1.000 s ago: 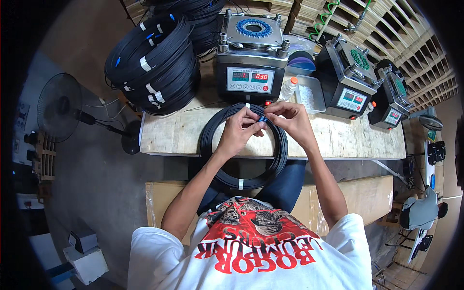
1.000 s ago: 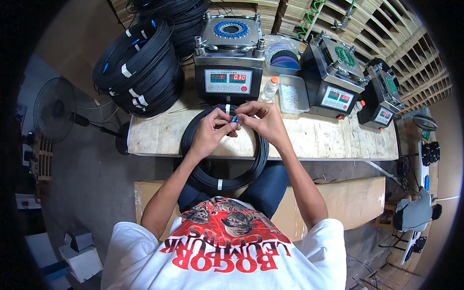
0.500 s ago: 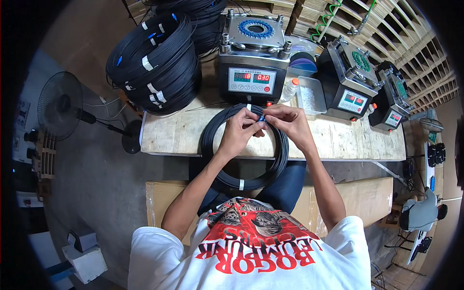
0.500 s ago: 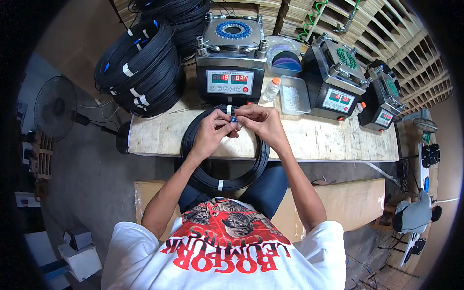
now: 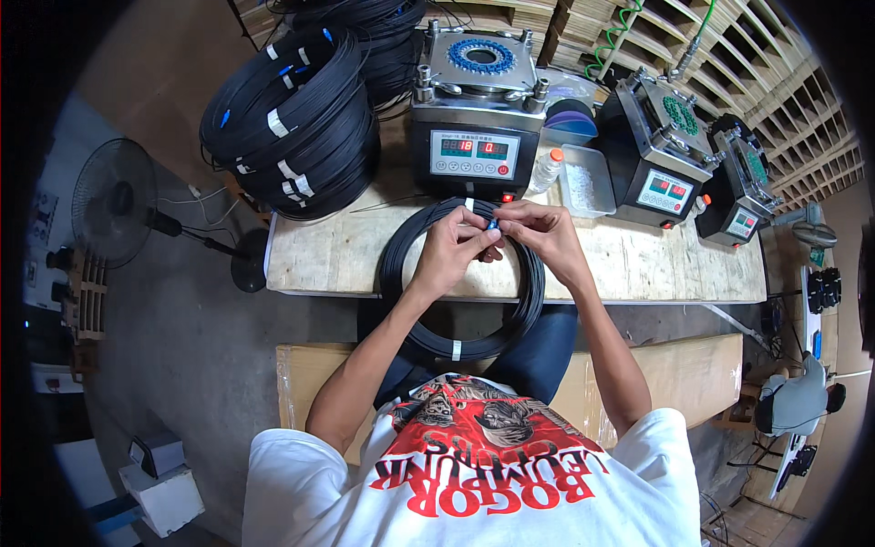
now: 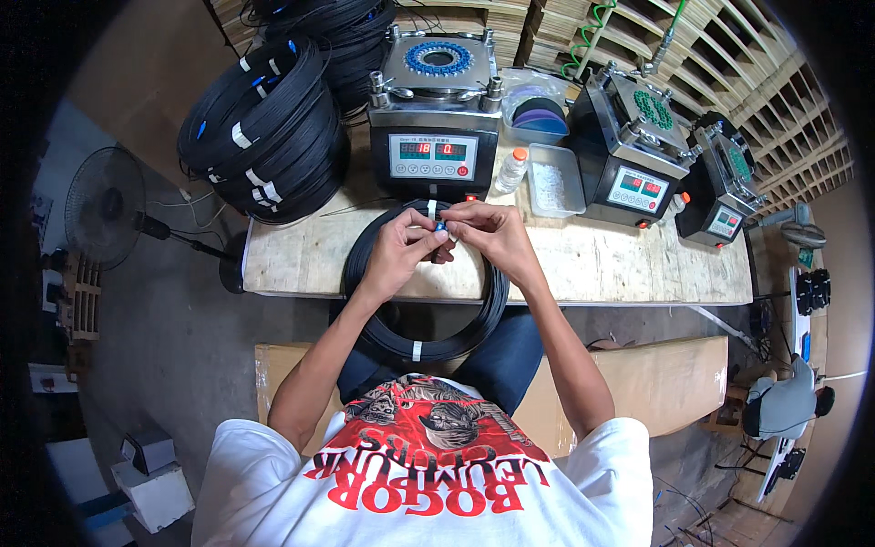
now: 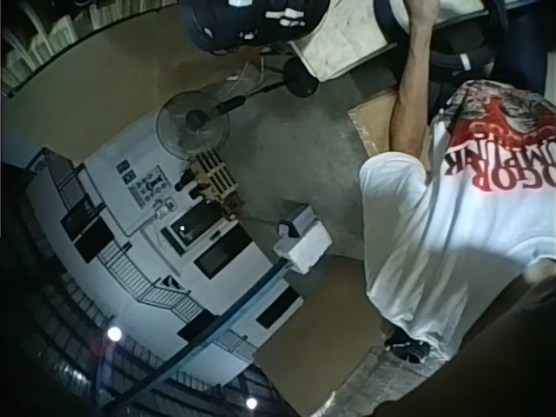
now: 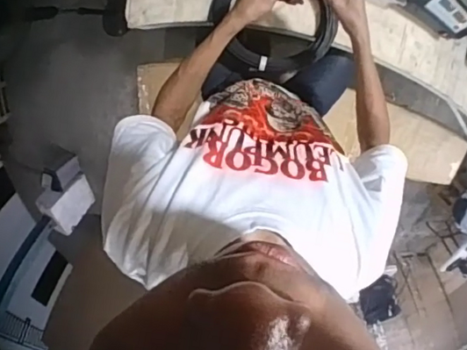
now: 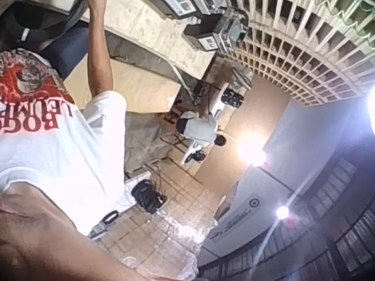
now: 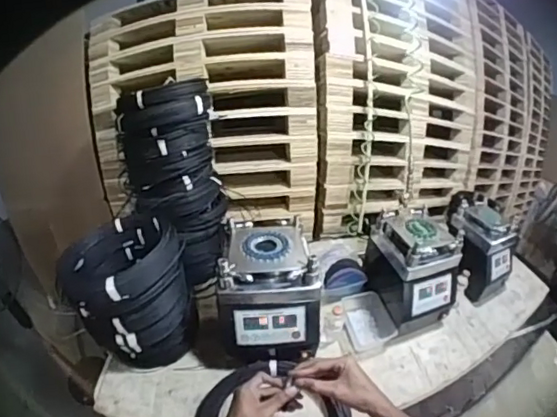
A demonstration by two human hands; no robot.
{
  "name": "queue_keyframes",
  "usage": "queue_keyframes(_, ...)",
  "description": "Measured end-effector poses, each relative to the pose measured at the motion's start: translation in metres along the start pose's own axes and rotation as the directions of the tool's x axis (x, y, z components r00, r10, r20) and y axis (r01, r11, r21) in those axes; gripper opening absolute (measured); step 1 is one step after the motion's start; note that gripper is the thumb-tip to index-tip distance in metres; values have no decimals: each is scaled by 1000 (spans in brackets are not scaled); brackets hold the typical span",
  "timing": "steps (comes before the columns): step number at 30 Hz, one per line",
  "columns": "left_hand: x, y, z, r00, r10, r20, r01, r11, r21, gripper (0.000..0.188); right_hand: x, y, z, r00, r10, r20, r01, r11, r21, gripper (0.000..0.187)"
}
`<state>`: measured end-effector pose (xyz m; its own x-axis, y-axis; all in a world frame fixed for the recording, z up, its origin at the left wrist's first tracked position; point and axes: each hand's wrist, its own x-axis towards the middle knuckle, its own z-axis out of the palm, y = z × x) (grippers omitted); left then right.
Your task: Polishing the ends of fiber optic cables using specialized industrial polishing machines on a production line.
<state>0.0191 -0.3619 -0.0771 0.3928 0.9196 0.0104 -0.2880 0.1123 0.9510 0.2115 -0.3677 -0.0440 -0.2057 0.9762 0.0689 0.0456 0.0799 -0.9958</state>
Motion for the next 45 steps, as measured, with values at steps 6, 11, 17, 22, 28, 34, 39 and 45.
queue_keyframes(6, 1, -5, -4, 1000, -10, 17, 11, 999, -50, 20, 1, 3, -2, 995, 88, 53, -91, 995, 48, 27)
queue_keyframes(11, -2, -6, -8, 999, -39, 38, 40, 999, -32, 15, 3, 3, 0, 994, 55, 91, -57, 998, 17, 26)
queue_keyframes(17, -1, -3, -8, 998, -53, 22, 55, 993, -107, 19, 3, 8, 8, 999, 34, 29, -36, 996, 78, 27)
queue_keyframes(22, -1, 1, -9, 996, -76, 37, 80, 990, -114, 19, 5, 10, 6, 999, 13, 40, -13, 1000, -20, 28)
queue_keyframes(28, 1, 0, -10, 995, -98, 27, 101, 988, -115, 20, 8, 9, 5, 999, 20, 35, -18, 998, -60, 27)
queue_keyframes(34, 2, -3, -12, 994, -105, 37, 108, 990, -95, 21, 7, 12, 4, 999, 4, 37, -1, 996, -84, 27)
queue_keyframes(39, 0, -5, -14, 997, -70, 22, 72, 991, -108, 19, 4, 16, 12, 998, 37, 60, -34, 998, -58, 30)
queue_keyframes(45, -11, 6, -20, 993, -41, 110, 26, 990, 135, 18, -15, 51, 20, 999, -46, 28, 49, 993, -112, 29)
